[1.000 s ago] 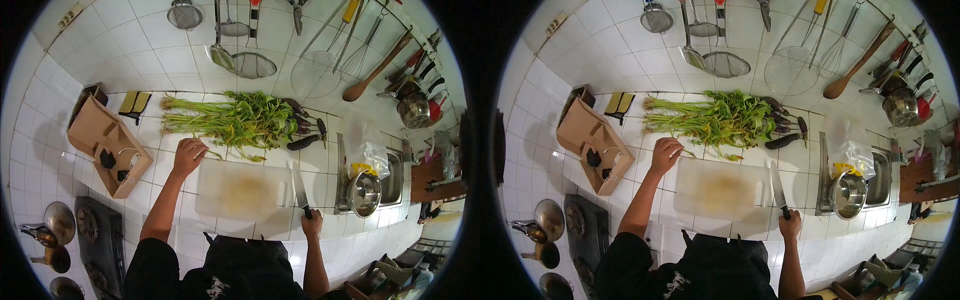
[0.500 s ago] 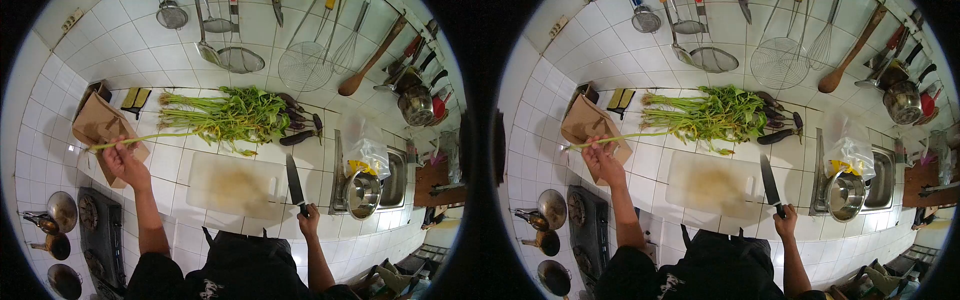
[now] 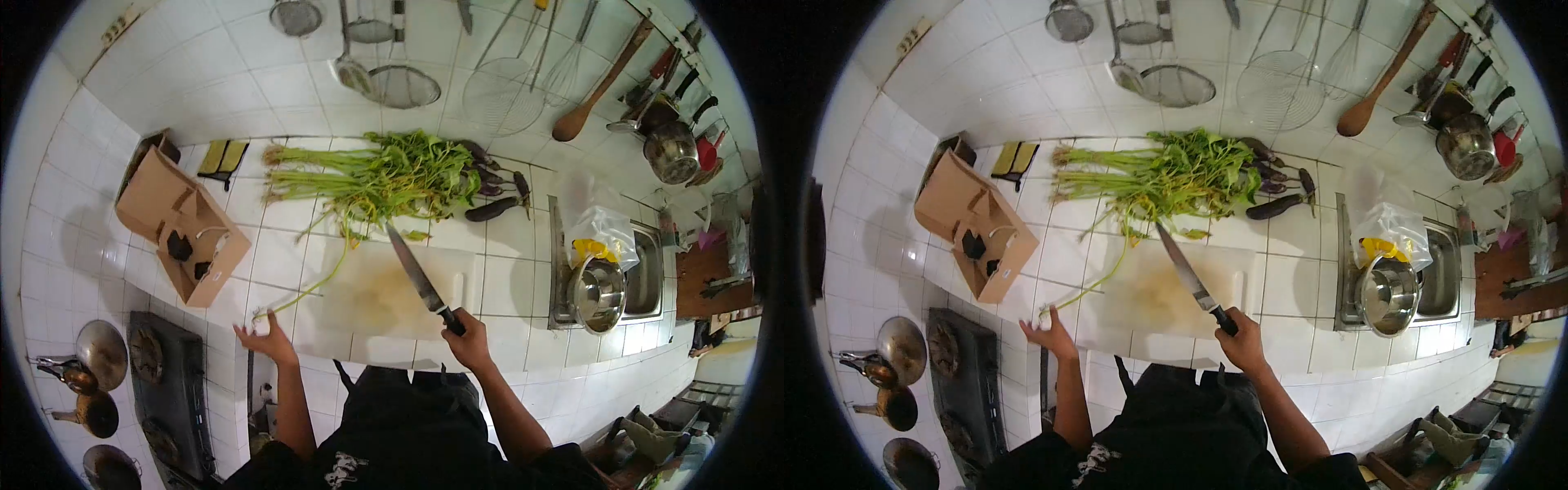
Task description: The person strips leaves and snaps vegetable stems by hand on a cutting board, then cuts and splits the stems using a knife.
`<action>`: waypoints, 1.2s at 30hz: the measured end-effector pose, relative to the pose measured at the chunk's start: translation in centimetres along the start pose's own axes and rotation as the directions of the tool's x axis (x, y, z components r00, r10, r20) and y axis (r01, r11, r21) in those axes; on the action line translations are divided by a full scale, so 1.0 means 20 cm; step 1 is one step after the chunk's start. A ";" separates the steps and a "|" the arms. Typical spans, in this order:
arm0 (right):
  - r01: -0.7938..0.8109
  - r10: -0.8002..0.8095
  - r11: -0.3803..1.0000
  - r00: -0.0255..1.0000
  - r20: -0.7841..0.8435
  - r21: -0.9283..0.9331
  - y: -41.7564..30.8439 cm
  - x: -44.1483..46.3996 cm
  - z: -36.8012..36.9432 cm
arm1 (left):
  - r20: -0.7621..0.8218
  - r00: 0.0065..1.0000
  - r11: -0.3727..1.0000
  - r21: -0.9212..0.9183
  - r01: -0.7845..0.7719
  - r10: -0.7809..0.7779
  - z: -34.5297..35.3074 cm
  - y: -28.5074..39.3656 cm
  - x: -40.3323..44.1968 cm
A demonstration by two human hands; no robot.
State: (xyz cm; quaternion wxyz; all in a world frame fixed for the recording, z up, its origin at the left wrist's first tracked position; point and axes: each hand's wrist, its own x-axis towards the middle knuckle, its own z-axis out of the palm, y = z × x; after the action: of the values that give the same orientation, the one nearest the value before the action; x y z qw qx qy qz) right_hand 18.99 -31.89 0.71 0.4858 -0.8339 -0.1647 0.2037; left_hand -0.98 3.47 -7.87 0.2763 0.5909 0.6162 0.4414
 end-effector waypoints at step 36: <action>-0.069 0.319 0.838 0.867 -0.384 0.541 -0.34 -0.17 -0.33 | 0.725 -0.261 0.725 -0.679 -0.115 0.637 0.04 1.71 -0.31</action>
State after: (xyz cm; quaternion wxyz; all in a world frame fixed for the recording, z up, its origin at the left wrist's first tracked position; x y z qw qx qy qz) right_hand 18.89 -35.12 10.22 0.6895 -0.7117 0.1026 0.0865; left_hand 17.20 -5.36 20.38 0.5705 0.8130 -0.1131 0.0284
